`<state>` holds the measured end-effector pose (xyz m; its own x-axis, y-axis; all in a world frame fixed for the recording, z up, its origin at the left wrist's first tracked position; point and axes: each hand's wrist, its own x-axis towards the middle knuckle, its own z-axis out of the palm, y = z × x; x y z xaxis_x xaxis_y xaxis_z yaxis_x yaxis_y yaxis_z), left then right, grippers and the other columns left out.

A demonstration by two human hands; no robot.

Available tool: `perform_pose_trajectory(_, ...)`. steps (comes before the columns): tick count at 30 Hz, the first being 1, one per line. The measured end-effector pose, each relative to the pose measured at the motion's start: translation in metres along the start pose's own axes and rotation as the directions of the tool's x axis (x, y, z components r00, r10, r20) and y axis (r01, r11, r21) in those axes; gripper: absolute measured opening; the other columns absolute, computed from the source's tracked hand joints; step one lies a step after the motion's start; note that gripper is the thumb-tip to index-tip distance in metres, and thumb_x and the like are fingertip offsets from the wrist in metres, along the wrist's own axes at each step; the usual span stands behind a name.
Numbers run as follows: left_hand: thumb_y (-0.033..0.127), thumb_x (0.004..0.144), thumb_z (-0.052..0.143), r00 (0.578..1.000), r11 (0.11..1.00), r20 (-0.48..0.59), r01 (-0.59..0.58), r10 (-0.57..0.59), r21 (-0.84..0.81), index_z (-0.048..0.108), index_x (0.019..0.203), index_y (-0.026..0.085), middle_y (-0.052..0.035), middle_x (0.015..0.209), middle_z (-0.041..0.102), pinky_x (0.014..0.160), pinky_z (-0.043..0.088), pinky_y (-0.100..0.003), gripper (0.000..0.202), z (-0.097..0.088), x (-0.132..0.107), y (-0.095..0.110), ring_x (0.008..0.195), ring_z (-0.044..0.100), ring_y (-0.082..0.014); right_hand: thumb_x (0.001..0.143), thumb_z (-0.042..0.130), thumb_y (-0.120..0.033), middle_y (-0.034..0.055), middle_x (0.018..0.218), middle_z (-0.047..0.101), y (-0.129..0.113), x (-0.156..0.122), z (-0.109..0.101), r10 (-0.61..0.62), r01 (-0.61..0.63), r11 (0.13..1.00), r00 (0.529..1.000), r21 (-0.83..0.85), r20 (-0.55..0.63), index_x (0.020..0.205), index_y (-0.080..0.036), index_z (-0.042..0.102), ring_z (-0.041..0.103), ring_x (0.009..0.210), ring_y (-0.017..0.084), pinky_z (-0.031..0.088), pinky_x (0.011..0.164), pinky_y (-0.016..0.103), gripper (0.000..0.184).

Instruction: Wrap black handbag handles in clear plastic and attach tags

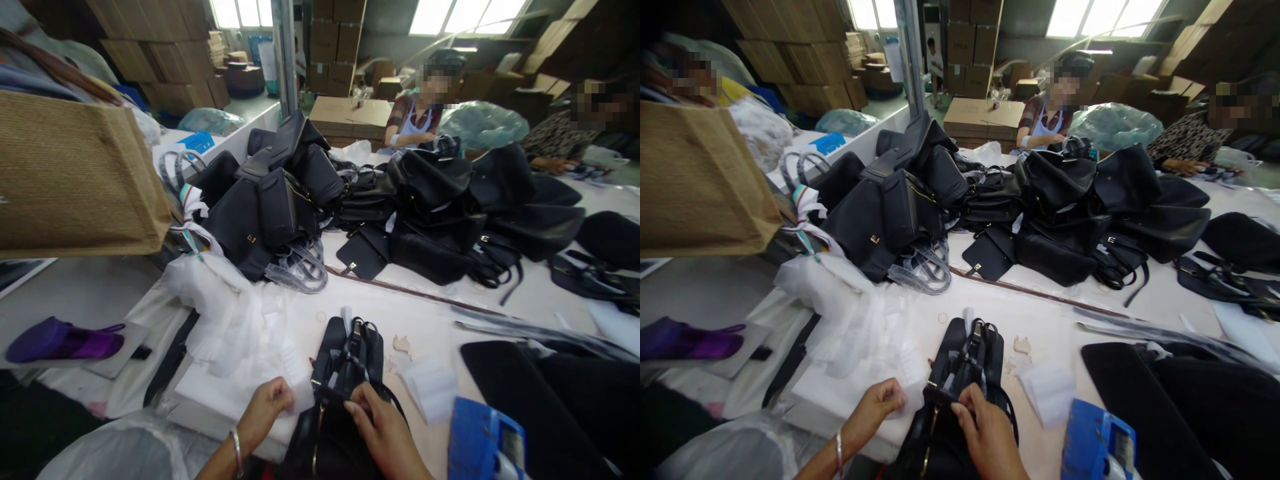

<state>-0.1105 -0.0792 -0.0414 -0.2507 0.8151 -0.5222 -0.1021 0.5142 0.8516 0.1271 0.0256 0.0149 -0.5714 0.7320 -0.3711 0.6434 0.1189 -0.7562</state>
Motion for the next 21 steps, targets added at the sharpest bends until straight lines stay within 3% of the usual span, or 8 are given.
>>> perform_pose_trajectory(7, 0.034, 0.071, 0.064, 0.999, 0.998, -0.027, -0.015, 0.017, 0.066, 0.055, 0.061, 0.018, 0.0024, 0.060, 0.055, 0.063, 0.036, -0.025, 0.021, 0.003, -0.003, 0.013, 0.064, 0.048, -0.0154, 0.091, 0.044, -0.041, -0.0007, 0.066, 0.067, -0.018, 0.009, -0.009, 0.013, -0.019, 0.962, 1.000, -0.274, -0.024, 0.082, -0.026, 0.052, 0.065, 0.064, 0.021, 0.035, 0.058, 0.026, 0.020)
perform_pose_trajectory(21, 0.030, 0.076, 0.059, 0.993, 0.965, -0.065, -0.081, 0.100, 0.248, 0.055, 0.064, 0.019, 0.0032, 0.063, 0.055, 0.064, 0.035, -0.026, 0.017, 0.005, -0.004, 0.016, 0.067, 0.050, -0.0167, 0.093, 0.041, -0.045, -0.0001, 0.066, 0.067, -0.007, 0.008, -0.002, -0.005, -0.005, 0.965, 0.999, -0.261, -0.036, 0.082, -0.026, 0.049, 0.067, 0.063, 0.022, 0.036, 0.057, 0.027, 0.023)
